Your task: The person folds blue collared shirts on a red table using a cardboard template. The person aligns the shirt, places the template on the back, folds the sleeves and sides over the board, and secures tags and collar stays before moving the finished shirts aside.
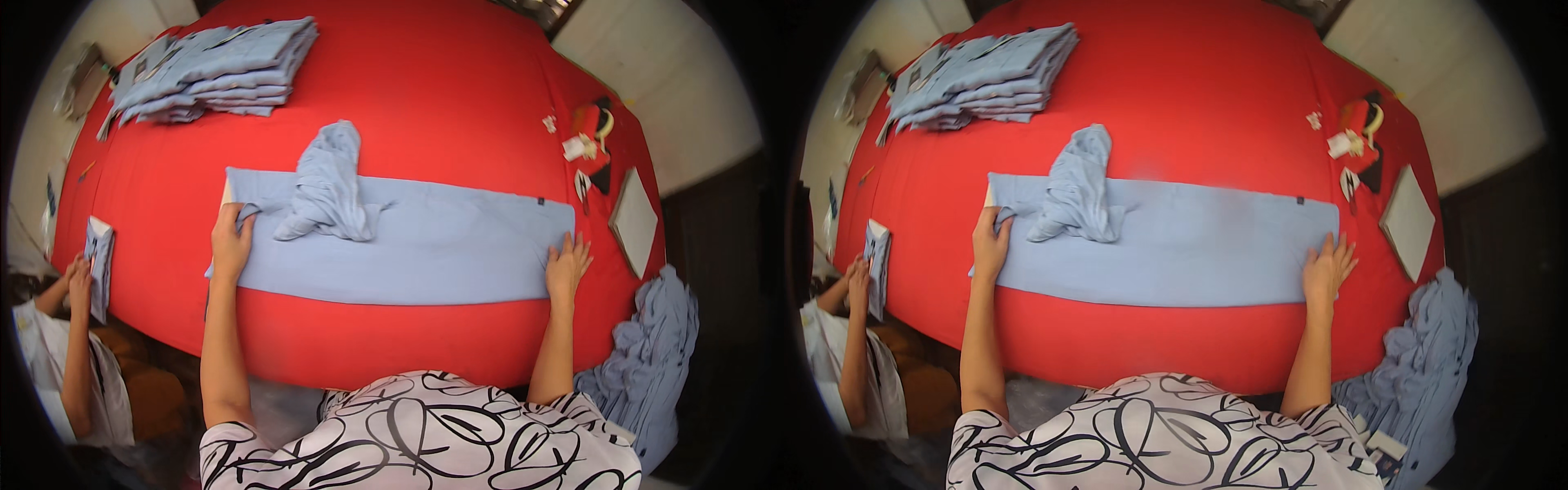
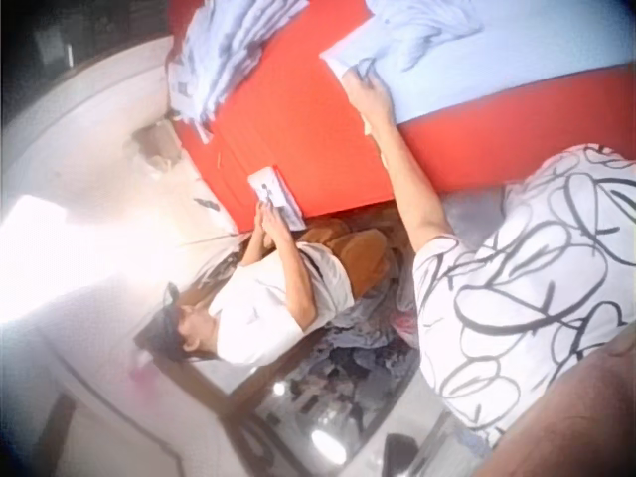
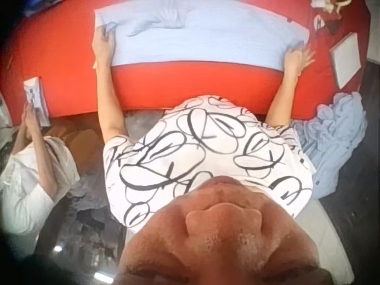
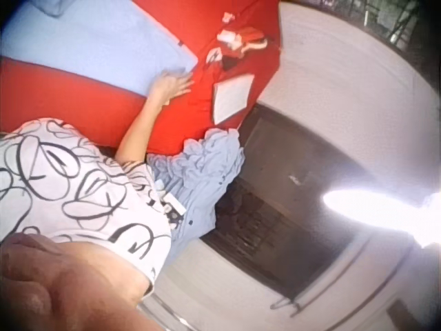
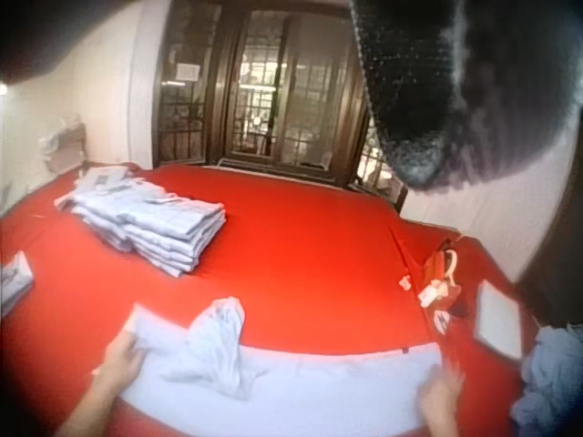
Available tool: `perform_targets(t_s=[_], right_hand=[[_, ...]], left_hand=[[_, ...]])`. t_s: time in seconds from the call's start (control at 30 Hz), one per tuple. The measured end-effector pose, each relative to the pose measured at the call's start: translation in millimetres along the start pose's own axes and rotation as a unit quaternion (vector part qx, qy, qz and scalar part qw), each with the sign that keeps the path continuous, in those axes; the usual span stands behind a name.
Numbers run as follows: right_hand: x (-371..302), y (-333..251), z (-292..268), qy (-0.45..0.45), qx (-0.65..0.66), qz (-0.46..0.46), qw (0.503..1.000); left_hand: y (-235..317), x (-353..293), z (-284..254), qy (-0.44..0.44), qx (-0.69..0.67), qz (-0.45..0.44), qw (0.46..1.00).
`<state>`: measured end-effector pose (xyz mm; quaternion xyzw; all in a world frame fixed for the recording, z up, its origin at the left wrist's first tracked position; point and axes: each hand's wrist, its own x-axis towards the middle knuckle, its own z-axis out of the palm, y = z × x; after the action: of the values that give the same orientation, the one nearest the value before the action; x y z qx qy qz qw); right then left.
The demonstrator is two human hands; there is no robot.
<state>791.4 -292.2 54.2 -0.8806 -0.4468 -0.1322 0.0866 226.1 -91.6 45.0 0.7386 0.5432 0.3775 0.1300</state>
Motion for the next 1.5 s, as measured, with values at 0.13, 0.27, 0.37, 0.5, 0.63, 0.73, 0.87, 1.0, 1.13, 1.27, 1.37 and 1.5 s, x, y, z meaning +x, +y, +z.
perform_targets(t_s=[0.13,0.27,0.37,0.5,0.63,0.73,0.87,1.0,1.13,1.27,1.37,1.5], right_hand=[[55.8,-157.1,-47.0,-0.059,0.354,-0.25,0.899],[94.7,-329.3,-21.5,-0.114,0.324,-0.476,0.81],[103.3,-394.0,-18.4,-0.222,0.215,-0.538,0.784],[114.7,-401.8,-33.1,-0.163,0.098,-0.577,0.795],[86.8,-348.2,-158.4,-0.166,0.233,-0.591,0.754],[38.2,-265.6,-180.0,-0.039,0.251,-0.656,0.711],[-24.3,-161.6,-123.5,-0.056,0.152,-0.58,0.799],[-52.2,-99.3,-75.1,-0.113,0.249,-0.42,0.865],[-69.4,-123.8,-67.7,-0.073,0.4,-0.209,0.889],[-37.6,-148.4,-53.1,-0.133,0.312,-0.302,0.891],[-1.6,-173.7,-77.6,-0.151,0.209,-0.392,0.883],[29.0,-188.9,-164.6,-0.074,0.464,-0.335,0.817]], left_hand=[[5.2,-2.0,-4.0,-0.011,-0.019,-0.023,1.0],[-2.7,3.3,-4.0,-0.013,-0.018,0.018,1.0],[9.1,3.3,-9.1,-0.047,-0.007,-0.029,0.998],[13.1,6.8,-8.4,-0.06,-0.004,-0.023,0.998],[2.8,-0.1,-9.7,-0.025,-0.031,-0.03,0.999],[-4.5,-6.0,-10.4,-0.017,-0.06,-0.063,0.996],[5.0,4.2,-6.2,-0.05,-0.104,-0.089,0.989],[-8.1,1.3,-4.9,-0.055,-0.117,-0.081,0.988],[-4.5,4.6,-10.9,-0.092,-0.094,-0.097,0.987],[-1.6,8.0,-10.5,-0.095,-0.114,-0.08,0.986],[-4.7,8.9,-8.8,-0.096,-0.11,-0.085,0.986],[-5.8,5.2,-7.3,-0.076,-0.122,-0.095,0.985]])
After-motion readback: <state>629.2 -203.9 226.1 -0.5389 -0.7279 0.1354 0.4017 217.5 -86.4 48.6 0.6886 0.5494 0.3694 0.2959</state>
